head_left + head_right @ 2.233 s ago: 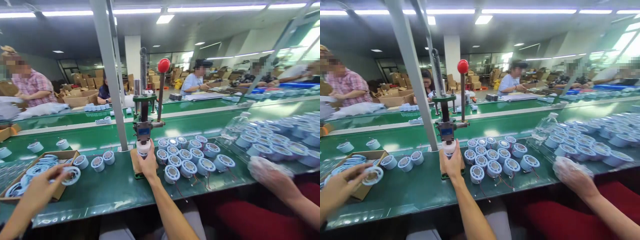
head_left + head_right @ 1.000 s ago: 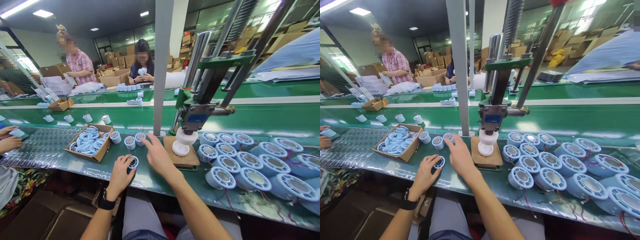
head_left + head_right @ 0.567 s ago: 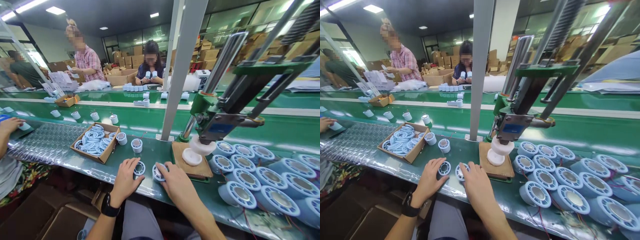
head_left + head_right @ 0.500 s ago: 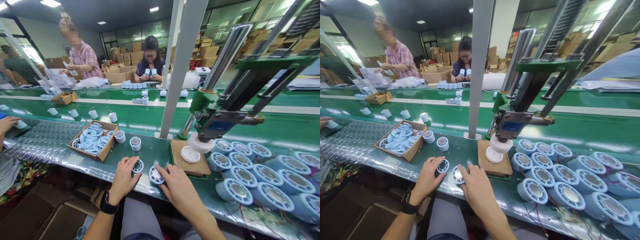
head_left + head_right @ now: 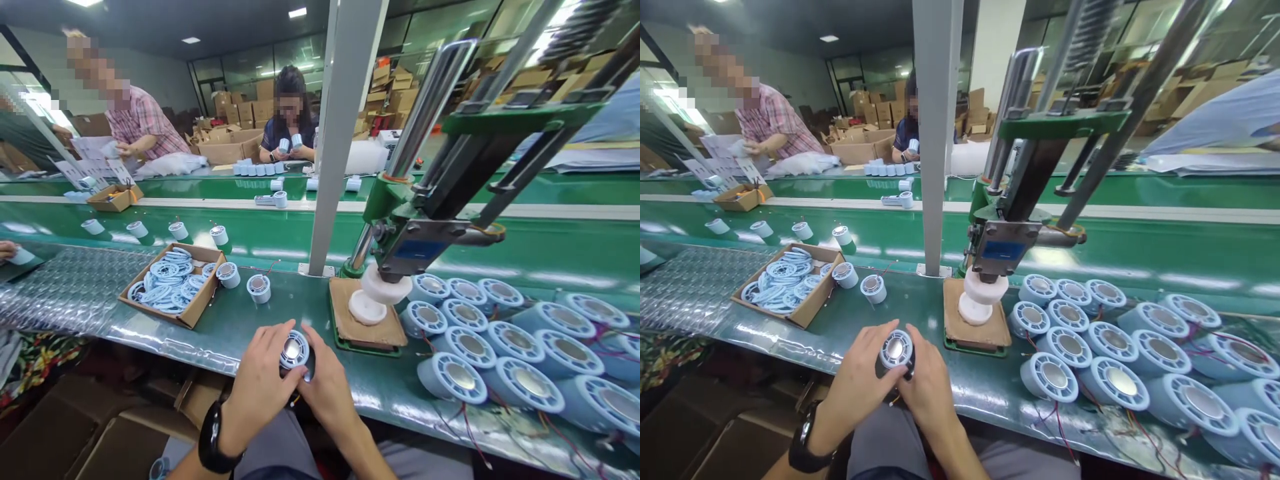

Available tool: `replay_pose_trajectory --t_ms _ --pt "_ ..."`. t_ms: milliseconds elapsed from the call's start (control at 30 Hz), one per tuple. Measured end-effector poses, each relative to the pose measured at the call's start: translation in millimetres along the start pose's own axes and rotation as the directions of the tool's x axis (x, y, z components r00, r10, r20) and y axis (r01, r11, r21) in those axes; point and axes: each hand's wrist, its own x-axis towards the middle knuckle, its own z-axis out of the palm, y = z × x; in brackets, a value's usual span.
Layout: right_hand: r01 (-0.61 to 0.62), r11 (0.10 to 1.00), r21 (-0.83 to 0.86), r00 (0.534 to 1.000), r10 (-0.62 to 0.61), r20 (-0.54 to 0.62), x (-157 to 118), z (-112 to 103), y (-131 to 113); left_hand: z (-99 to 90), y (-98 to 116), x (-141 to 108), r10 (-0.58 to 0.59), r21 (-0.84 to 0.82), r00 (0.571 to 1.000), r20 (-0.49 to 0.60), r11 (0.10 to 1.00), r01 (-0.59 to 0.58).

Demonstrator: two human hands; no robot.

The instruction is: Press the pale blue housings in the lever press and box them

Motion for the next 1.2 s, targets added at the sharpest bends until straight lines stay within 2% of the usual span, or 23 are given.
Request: replay_pose_trajectory --t_ms 233,367,500,667,767,867,933,1000,1033,1100,1133,1200 --pt "0.0 1.0 0.007 0.999 0.0 -0.045 2.1 -2.4 -2.6 3.4 -4.8 -6.6 -0.076 -0.049 0.996 -0.043 0.996 0.074" --pt "0.017 1.0 -0.002 0.999 -0.017 -0.039 2.2 -2.4 -2.4 6.7 -4.5 -7.5 -0.063 -0.054 0.997 -0.047 0.997 0.06" --pt "0.029 0.999 -0.026 0.998 -0.031 -0.051 2.6 -3.7 -2.8 3.7 -1.9 -3.3 -0.042 -0.071 0.999 -0.002 0.997 0.042" --pt "0.033 0.999 -0.018 0.998 -0.034 -0.054 4.4 -5.8 -4.1 5.5 -4.0 -1.8 -0.102 -0.153 0.995 0.018 0.983 0.103" --pt "0.059 0.998 -0.035 0.998 -0.06 -0.009 2.7 -2.0 -3.2 16.6 -9.6 -7.3 -0.147 -0.227 0.989 -0.006 0.964 0.142" --pt "0.089 0.991 -0.103 0.992 -0.078 0.103 2.6 -8.6 -3.6 27.0 -16.3 -13.4 -0.157 -0.291 0.987 0.021 0.944 0.156" --pt "0.159 0.97 -0.182 0.972 -0.121 0.202 11.7 -34.4 -9.1 28.7 -19.5 -13.9 -0.157 -0.321 0.986 0.061 0.932 0.168" --pt "0.274 0.927 -0.258 0.954 -0.228 0.193 35.1 -84.2 -22.8 25.0 -20.3 -8.3 -0.175 -0.338 0.98 0.096 0.92 0.198" --pt "0.329 0.896 -0.3 0.944 -0.303 0.132 53.0 -116.9 -33.2 21.9 -19.6 -2.6 -0.191 -0.343 0.975 0.11 0.914 0.218" --pt "0.347 0.843 -0.411 0.899 -0.424 -0.109 99.7 -189.7 -58.7 15.0 -15.6 15.3 -0.21 -0.352 0.971 0.116 0.905 0.238" --pt "0.311 0.812 -0.493 0.859 -0.462 -0.22 126.7 -225.5 -71.9 12.5 -12.1 27.1 -0.206 -0.36 0.972 0.11 0.903 0.232" --pt "0.11 0.801 -0.588 0.802 -0.421 -0.424 182.5 -285.5 -93.1 11.1 -1.6 54.1 -0.157 -0.388 0.983 0.091 0.904 0.18"
